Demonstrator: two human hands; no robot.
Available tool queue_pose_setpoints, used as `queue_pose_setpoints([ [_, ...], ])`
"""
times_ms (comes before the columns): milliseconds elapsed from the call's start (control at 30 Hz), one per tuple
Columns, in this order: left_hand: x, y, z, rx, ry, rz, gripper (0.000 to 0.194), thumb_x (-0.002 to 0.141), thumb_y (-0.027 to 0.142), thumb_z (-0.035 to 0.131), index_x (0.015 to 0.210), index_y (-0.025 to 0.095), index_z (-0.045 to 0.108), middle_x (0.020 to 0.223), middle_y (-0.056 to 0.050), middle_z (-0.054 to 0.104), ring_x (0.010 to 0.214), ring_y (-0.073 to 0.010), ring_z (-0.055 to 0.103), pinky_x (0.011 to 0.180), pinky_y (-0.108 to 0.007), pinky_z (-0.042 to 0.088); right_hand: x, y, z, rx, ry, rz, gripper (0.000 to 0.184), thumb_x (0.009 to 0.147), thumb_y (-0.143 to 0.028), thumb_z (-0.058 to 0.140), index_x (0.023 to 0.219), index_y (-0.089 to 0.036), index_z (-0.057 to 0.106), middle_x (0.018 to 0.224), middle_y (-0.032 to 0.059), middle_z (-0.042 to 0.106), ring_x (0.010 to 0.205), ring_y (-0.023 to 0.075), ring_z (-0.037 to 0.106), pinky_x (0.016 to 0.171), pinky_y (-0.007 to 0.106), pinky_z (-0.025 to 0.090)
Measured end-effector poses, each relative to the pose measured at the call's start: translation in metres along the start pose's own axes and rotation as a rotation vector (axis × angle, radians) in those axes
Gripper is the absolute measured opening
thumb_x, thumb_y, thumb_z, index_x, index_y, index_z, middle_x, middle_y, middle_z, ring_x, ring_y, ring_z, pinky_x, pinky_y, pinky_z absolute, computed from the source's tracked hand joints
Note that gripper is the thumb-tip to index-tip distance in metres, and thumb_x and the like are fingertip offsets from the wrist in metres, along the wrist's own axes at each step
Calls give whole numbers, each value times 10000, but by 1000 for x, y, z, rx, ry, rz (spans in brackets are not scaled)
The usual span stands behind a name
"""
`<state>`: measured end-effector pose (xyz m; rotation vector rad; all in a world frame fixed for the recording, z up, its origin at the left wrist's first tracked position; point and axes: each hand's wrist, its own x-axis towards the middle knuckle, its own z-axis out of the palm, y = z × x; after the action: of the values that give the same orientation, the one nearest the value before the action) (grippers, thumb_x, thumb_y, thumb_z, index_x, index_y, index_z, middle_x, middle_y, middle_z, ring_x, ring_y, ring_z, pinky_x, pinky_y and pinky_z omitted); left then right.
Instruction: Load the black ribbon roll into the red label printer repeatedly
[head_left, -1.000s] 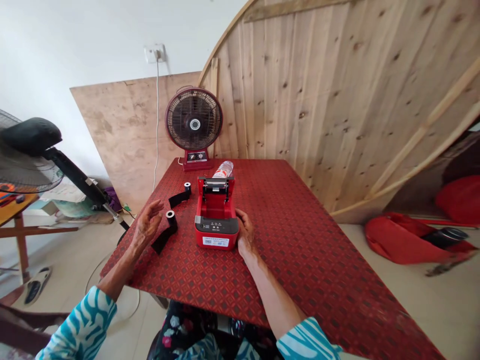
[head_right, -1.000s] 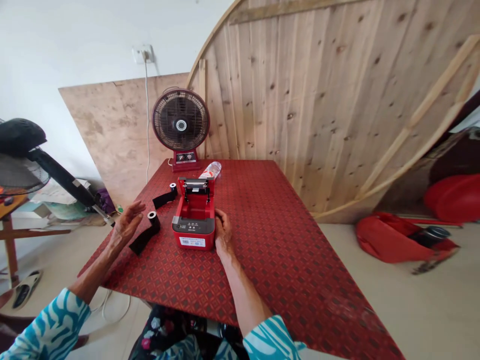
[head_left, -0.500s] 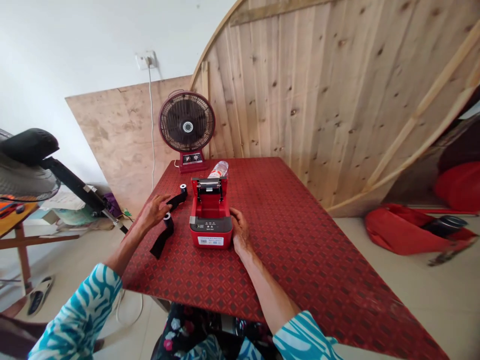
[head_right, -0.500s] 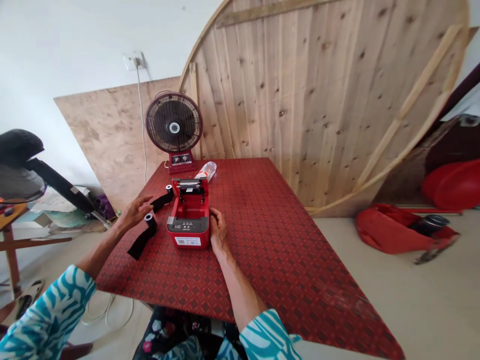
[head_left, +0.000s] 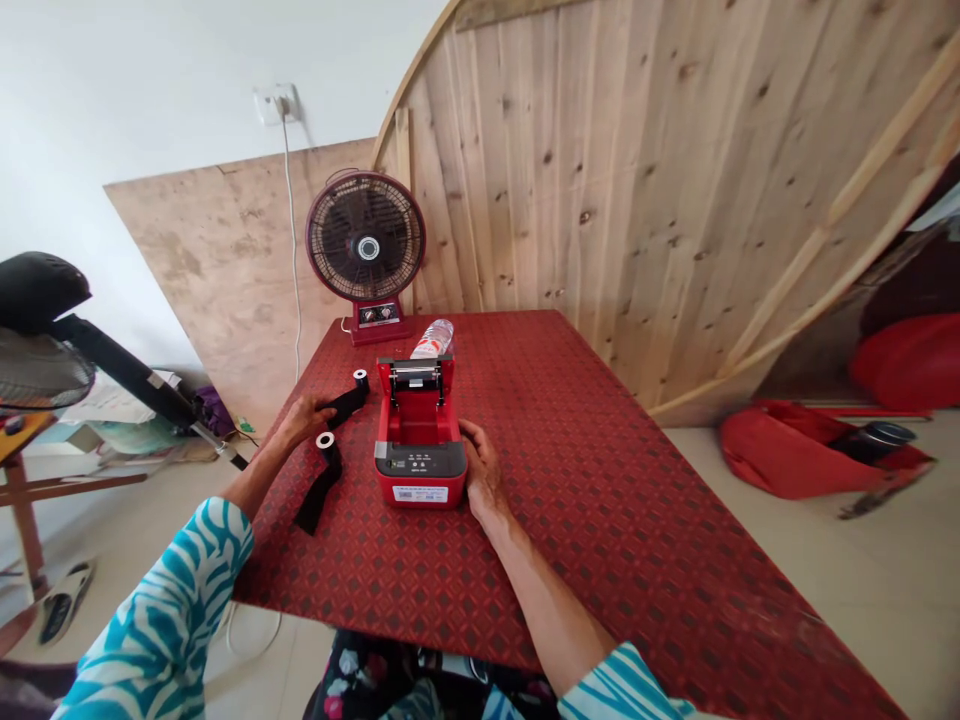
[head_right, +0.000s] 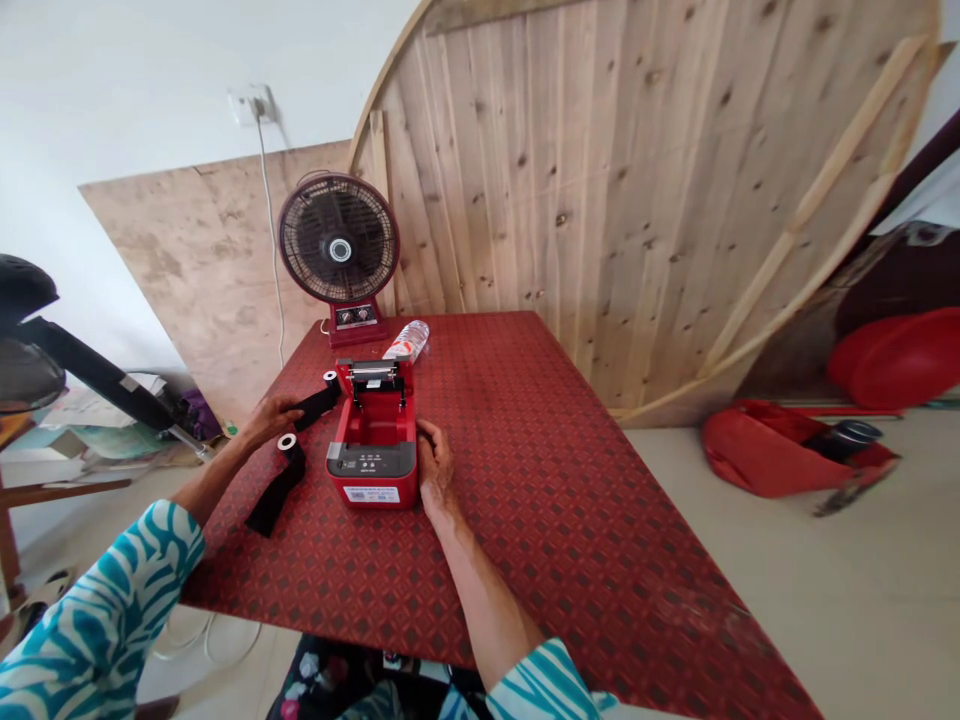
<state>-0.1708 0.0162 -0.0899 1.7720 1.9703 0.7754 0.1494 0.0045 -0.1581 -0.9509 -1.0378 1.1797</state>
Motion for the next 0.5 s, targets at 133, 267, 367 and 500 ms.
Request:
queue_pose_setpoints([
  [133, 4, -1, -9, 47, 7, 24, 296, 715, 391, 596, 861, 173, 734, 773, -48, 726, 780, -253, 668, 709, -326, 497, 0, 0, 0, -7, 8, -7, 333, 779, -401, 558, 1050, -239, 663, 1070, 51, 706, 1056, 243, 603, 931, 412, 463],
  [267, 29, 9, -16, 67, 34, 87, 342, 771, 391, 560, 992, 183, 717, 1055, -91, 725, 1035, -280, 645, 890, -350, 488, 1, 1, 0, -1, 16, -1, 344, 769, -418, 567, 1044, -237, 665, 1082, 58, 701, 1060, 252, 604, 933, 422, 462],
  [367, 56, 21, -11, 67, 6, 143, 402, 748, 295, 567, 1121, 184, 666, 1127, -99, 698, 1058, -269, 641, 907, -371, 496, 1, 0, -1, -12, 17, 6, 332, 761, -417, 567, 1023, -242, 671, 1080, 52, 702, 1068, 253, 602, 944, 423, 458],
  [500, 76, 36, 2, 65, -84, 217, 519, 647, 147, 565, 1154, 212, 650, 1141, -74, 693, 1083, -252, 623, 917, -354, 491, 0, -3, -1, -23, 18, 1, 318, 767, -404, 564, 1020, -247, 675, 1090, 49, 701, 1062, 248, 605, 953, 417, 456],
])
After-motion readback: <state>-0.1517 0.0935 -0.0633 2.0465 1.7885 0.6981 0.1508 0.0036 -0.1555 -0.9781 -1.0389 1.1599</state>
